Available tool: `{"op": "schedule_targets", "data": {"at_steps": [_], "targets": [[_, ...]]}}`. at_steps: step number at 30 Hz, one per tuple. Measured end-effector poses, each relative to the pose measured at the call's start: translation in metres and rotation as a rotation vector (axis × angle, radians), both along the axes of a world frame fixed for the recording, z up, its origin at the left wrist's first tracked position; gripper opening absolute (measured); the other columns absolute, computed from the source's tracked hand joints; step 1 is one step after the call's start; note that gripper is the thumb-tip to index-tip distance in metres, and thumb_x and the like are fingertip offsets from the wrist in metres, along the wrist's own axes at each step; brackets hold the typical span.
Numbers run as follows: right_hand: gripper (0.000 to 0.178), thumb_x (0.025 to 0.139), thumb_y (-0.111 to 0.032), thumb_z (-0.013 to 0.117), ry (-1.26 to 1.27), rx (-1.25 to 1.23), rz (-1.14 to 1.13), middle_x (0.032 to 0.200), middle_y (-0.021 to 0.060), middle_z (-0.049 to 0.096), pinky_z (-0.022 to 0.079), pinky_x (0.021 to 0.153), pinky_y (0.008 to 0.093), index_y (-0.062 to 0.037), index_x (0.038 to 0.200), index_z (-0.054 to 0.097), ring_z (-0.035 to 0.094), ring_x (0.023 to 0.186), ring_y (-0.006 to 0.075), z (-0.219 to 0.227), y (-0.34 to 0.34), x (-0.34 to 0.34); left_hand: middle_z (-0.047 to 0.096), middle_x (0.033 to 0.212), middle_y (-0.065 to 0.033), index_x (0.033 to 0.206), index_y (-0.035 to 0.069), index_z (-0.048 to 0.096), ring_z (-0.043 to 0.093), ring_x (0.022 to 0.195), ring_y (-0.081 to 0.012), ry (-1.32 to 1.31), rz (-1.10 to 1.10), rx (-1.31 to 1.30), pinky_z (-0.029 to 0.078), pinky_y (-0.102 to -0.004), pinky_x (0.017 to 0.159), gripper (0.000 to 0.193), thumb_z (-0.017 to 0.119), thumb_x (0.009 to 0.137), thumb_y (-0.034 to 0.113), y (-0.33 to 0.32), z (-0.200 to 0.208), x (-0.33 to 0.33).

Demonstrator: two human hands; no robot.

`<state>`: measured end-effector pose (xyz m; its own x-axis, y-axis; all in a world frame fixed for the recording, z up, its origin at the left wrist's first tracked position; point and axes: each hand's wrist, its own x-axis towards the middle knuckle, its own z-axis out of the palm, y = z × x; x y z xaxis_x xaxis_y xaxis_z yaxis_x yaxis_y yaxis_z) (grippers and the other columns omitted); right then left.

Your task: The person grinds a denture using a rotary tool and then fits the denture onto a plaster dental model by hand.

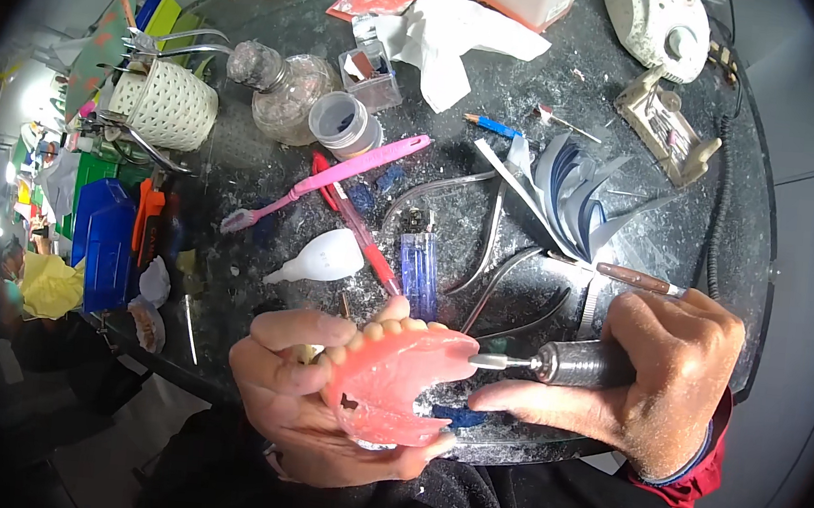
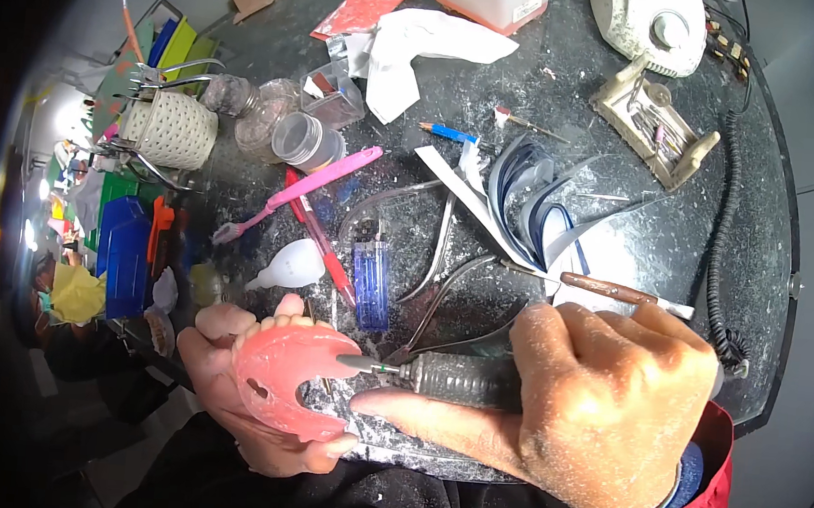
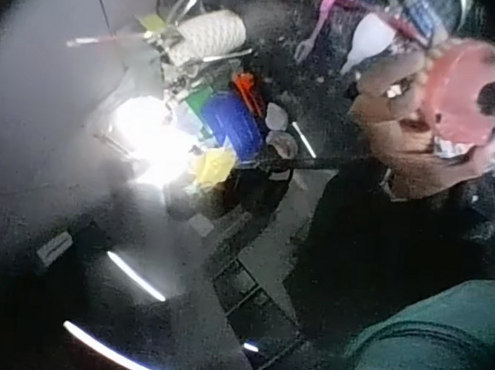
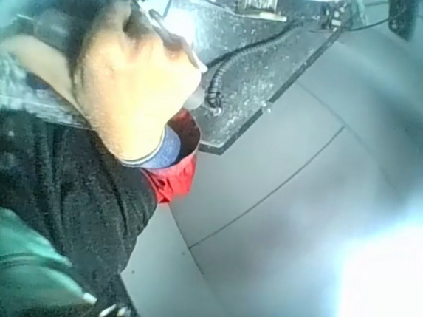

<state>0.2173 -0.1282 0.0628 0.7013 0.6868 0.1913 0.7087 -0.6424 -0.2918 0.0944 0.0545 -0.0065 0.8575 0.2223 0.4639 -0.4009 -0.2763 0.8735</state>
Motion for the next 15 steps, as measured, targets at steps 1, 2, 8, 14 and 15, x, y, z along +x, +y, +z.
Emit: {"op": "schedule_targets", "data": {"at_steps": [1, 2, 8, 14, 15], "targets": [[0.068, 0.043, -0.062, 0.079, -0.002, -0.007, 0.007, 0.041, 0.0052, 0.043, 0.044, 0.043, 0.0280, -0.0033, 0.048, 0.046, 0.051, 0.036, 0.0198, 0.000, 0.001, 0.000, 0.039, 0.110, -0.0124, 0.118, 0.001, 0.028, 0.062, 0.093, -0.0324, 0.028, -0.008, 0.045, 0.055, -0.0452, 0.081, 0.088, 0.086, 0.052, 0.010, 0.001, 0.001, -0.001], [0.068, 0.044, -0.062, 0.079, -0.003, -0.014, 0.014, 0.040, 0.0046, 0.042, 0.044, 0.044, 0.0283, -0.0038, 0.048, 0.045, 0.051, 0.036, 0.0200, 0.000, 0.001, 0.000, 0.038, 0.112, -0.0126, 0.119, 0.002, 0.029, 0.061, 0.095, -0.0341, -0.026, -0.020, 0.042, 0.055, -0.0473, 0.080, 0.086, 0.085, 0.053, 0.007, 0.000, 0.000, 0.001], [0.066, 0.046, -0.062, 0.078, -0.023, -0.023, 0.006, 0.042, 0.0048, 0.045, 0.045, 0.045, 0.0289, -0.0042, 0.048, 0.046, 0.053, 0.039, 0.0209, 0.000, 0.002, -0.001, 0.035, 0.118, -0.0126, 0.119, 0.005, 0.031, 0.056, 0.102, -0.0395, -0.169, -0.078, -0.159, 0.053, -0.0559, 0.079, 0.082, 0.080, 0.054, -0.006, -0.007, -0.010, 0.006], [0.065, 0.048, -0.061, 0.077, 0.024, -0.087, 0.008, 0.044, 0.0039, 0.043, 0.048, 0.049, 0.0316, -0.0059, 0.049, 0.043, 0.058, 0.046, 0.0233, 0.001, 0.002, -0.004, 0.034, 0.119, -0.0131, 0.113, 0.005, 0.033, 0.052, 0.109, -0.0410, -0.245, -0.116, -0.266, 0.051, -0.0603, 0.079, 0.078, 0.077, 0.052, -0.014, -0.016, -0.010, 0.011], [0.065, 0.049, -0.061, 0.077, 0.041, -0.111, 0.015, 0.043, 0.0035, 0.041, 0.048, 0.050, 0.0327, -0.0066, 0.049, 0.041, 0.059, 0.048, 0.0240, 0.001, 0.003, -0.004, 0.034, 0.118, -0.0131, 0.112, 0.005, 0.034, 0.051, 0.110, -0.0411, -0.248, -0.105, -0.304, 0.051, -0.0610, 0.080, 0.077, 0.077, 0.051, -0.015, -0.018, -0.008, 0.011]]}}
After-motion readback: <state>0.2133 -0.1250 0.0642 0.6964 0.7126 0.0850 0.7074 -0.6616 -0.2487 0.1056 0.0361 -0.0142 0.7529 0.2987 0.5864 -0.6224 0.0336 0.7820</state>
